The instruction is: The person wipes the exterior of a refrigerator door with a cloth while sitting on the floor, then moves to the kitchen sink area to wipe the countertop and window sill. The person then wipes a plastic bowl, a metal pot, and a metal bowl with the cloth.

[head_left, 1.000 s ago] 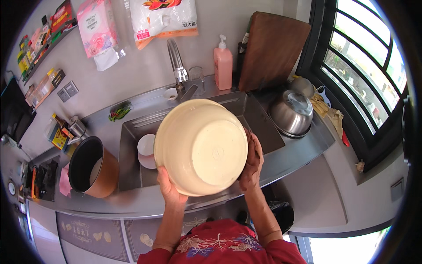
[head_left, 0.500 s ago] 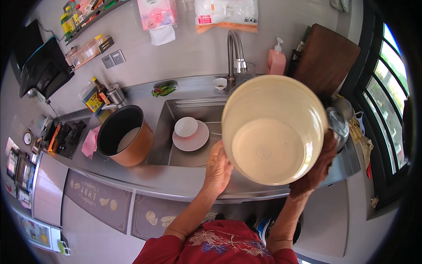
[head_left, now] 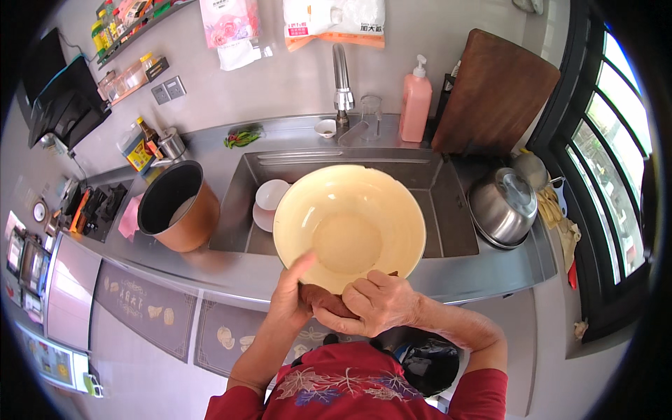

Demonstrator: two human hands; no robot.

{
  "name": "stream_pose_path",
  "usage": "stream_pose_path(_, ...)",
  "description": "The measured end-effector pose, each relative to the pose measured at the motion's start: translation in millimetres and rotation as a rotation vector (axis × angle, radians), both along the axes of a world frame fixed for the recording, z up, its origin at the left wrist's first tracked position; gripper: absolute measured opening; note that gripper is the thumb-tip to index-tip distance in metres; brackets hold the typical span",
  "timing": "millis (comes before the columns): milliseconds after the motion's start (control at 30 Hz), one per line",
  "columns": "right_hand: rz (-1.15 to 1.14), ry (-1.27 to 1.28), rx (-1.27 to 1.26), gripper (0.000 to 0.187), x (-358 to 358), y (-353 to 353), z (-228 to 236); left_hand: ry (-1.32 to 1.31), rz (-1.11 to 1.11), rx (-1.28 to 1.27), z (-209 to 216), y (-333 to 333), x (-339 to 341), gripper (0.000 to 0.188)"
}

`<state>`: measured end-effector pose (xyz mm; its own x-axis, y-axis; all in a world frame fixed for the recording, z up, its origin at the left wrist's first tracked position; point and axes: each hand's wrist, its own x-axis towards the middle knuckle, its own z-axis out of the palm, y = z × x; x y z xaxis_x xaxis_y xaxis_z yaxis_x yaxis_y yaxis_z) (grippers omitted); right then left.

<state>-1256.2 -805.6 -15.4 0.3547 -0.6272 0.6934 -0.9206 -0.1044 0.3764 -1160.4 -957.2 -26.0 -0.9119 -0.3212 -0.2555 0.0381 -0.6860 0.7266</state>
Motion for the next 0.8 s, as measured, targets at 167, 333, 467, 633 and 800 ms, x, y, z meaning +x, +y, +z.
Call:
stream_pose_path(167,0.009,-0.022,-0.071,0.039,-18.9,19.2,-4.6,-0.001,0.166,0.119,-29.5,11.8,-9.2,0.048)
stream_pose_path(333,-0.002,-0.434,-0.23,0.039,-61.0,43.3,-25.7,0.057,0.208,0.238,-29.1,21.2,-12.6,0.049)
stream_pose_path(467,-0.277,-0.809,-0.568,0.039,-67.0,32.7,-26.4,0.09,0.208,0.264,-50.1,37.1,-6.0,0.049)
stream_pose_path(633,-0.321,-0.828,-0.314,0.039,-102.0,24.1,10.1,0.053,0.211,0.318,-68.3,60.4,-11.7,0.056)
stream_pose_path(800,0.15,-2.316,-0.392,0.046,-53.2,-3.4,-45.6,0.175,0.261,0.456,-76.2,45.0,-9.9,0.051)
